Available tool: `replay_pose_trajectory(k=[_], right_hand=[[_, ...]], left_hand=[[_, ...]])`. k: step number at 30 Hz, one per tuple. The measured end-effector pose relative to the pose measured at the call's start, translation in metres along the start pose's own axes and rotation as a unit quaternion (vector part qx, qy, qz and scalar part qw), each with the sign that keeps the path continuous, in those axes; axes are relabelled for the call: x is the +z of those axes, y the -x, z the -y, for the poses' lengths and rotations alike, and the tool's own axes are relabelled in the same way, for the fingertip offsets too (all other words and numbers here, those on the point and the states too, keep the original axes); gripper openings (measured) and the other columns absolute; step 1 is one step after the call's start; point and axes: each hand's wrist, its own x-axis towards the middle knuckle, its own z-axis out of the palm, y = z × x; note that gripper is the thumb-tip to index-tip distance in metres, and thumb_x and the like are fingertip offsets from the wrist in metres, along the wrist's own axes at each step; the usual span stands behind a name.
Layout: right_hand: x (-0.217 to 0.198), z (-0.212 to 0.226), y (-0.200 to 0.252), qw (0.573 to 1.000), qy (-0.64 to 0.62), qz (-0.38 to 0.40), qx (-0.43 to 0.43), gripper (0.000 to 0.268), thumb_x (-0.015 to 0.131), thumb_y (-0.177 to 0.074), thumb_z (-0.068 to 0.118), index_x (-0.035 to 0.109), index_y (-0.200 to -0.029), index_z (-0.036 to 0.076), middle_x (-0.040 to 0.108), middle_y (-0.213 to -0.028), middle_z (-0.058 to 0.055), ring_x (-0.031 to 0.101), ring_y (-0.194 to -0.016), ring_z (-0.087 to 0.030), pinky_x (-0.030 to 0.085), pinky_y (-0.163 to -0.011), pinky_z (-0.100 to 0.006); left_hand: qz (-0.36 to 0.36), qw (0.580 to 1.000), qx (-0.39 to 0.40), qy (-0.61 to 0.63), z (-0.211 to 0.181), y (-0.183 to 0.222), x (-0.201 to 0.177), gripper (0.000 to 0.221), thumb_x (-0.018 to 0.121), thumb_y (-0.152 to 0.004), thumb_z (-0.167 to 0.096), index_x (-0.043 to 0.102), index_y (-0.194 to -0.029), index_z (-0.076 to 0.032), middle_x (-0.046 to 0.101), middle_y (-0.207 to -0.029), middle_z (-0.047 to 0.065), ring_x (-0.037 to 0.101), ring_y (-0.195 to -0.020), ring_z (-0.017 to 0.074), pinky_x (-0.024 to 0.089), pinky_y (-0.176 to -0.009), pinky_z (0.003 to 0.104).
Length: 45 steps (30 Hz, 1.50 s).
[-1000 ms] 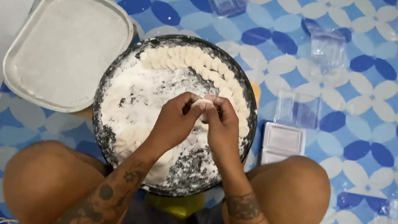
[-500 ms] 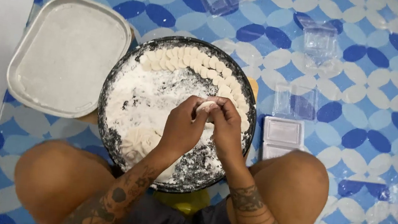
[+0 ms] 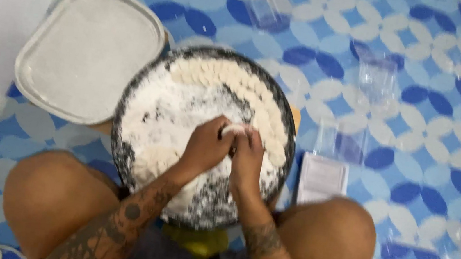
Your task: Coating small dough balls in flour and arranging them in a tray, followed by kneading a larger piece of dough.
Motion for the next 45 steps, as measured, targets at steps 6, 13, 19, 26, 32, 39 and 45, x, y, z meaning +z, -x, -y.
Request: replay_pose_trajectory(k=[6, 13, 19, 26, 32, 39, 45], right_hand=[[-0.001, 0.030, 0.009, 0.998, 0.039, 0.020, -0.033, 0.016, 0.057, -0.097, 0.010, 0.068, -0.107, 0.003, 0.063, -0.090, -0.008, 0.060, -0.085, -0.016, 0.054, -0.074, -0.033], [0.007, 0.015, 0.012, 0.999, 0.023, 0.025, -0.037, 0.012, 0.054, -0.101, 0.013, 0.059, -0.094, 0.004, 0.050, -0.084, -0.001, 0.049, -0.079, -0.013, 0.046, -0.068, -0.032], [-0.002, 0.048, 0.044, 0.994, 0.061, 0.085, -0.016, 0.014, 0.061, -0.095, 0.009, 0.064, -0.108, 0.004, 0.059, -0.091, -0.004, 0.058, -0.082, -0.016, 0.052, -0.077, -0.035], [0.016, 0.017, 0.020, 0.992, -0.015, 0.102, -0.068, 0.035, 0.063, -0.093, 0.005, 0.062, -0.128, 0.000, 0.062, -0.101, -0.008, 0.063, -0.080, -0.015, 0.054, -0.073, -0.030], [0.010, 0.031, 0.034, 0.997, -0.008, 0.068, -0.033, 0.026, 0.057, -0.096, 0.005, 0.062, -0.121, -0.001, 0.059, -0.095, -0.008, 0.063, -0.082, -0.018, 0.054, -0.077, -0.034], [-0.001, 0.003, -0.010, 0.991, 0.020, 0.082, -0.105, 0.031, 0.062, -0.093, 0.001, 0.060, -0.123, -0.005, 0.061, -0.086, -0.008, 0.059, -0.073, -0.013, 0.051, -0.070, -0.028], [0.008, 0.038, 0.014, 0.988, 0.110, 0.035, -0.105, 0.025, 0.074, -0.090, 0.016, 0.076, -0.111, 0.003, 0.077, -0.104, -0.015, 0.072, -0.094, -0.023, 0.056, -0.089, -0.039]], left_hand=[[0.001, 0.997, 0.049, 0.058, -0.034, 0.020, -0.018, 0.024, 0.052, -0.102, -0.017, 0.068, -0.106, 0.000, 0.065, -0.081, 0.028, 0.068, -0.075, 0.0414, 0.054, -0.063, 0.045], [0.011, 0.998, 0.038, -0.053, -0.016, 0.007, -0.017, 0.027, 0.057, -0.097, -0.026, 0.066, -0.104, -0.002, 0.067, -0.089, 0.031, 0.067, -0.086, 0.0519, 0.050, -0.076, 0.059], [0.018, 0.996, 0.093, 0.003, -0.049, 0.042, -0.048, 0.025, 0.043, -0.104, -0.016, 0.063, -0.103, -0.001, 0.064, -0.079, 0.032, 0.068, -0.079, 0.0498, 0.052, -0.071, 0.060], [0.003, 0.998, 0.056, 0.000, -0.043, 0.015, -0.058, 0.016, 0.061, -0.096, -0.018, 0.073, -0.104, -0.011, 0.071, -0.085, 0.019, 0.069, -0.085, 0.0325, 0.056, -0.080, 0.048], [0.017, 0.998, 0.049, -0.047, -0.053, 0.031, -0.043, 0.030, 0.046, -0.103, -0.020, 0.068, -0.115, -0.004, 0.067, -0.095, 0.027, 0.065, -0.092, 0.0509, 0.052, -0.082, 0.059], [-0.019, 0.996, 0.007, 0.085, -0.017, 0.002, -0.049, 0.019, 0.067, -0.093, -0.019, 0.072, -0.104, -0.005, 0.074, -0.072, 0.014, 0.073, -0.074, 0.0260, 0.055, -0.076, 0.036], [-0.021, 0.999, -0.029, 0.022, -0.048, 0.019, -0.069, 0.028, 0.068, -0.092, -0.030, 0.077, -0.112, -0.013, 0.077, -0.108, 0.016, 0.075, -0.088, 0.0350, 0.060, -0.080, 0.043]])
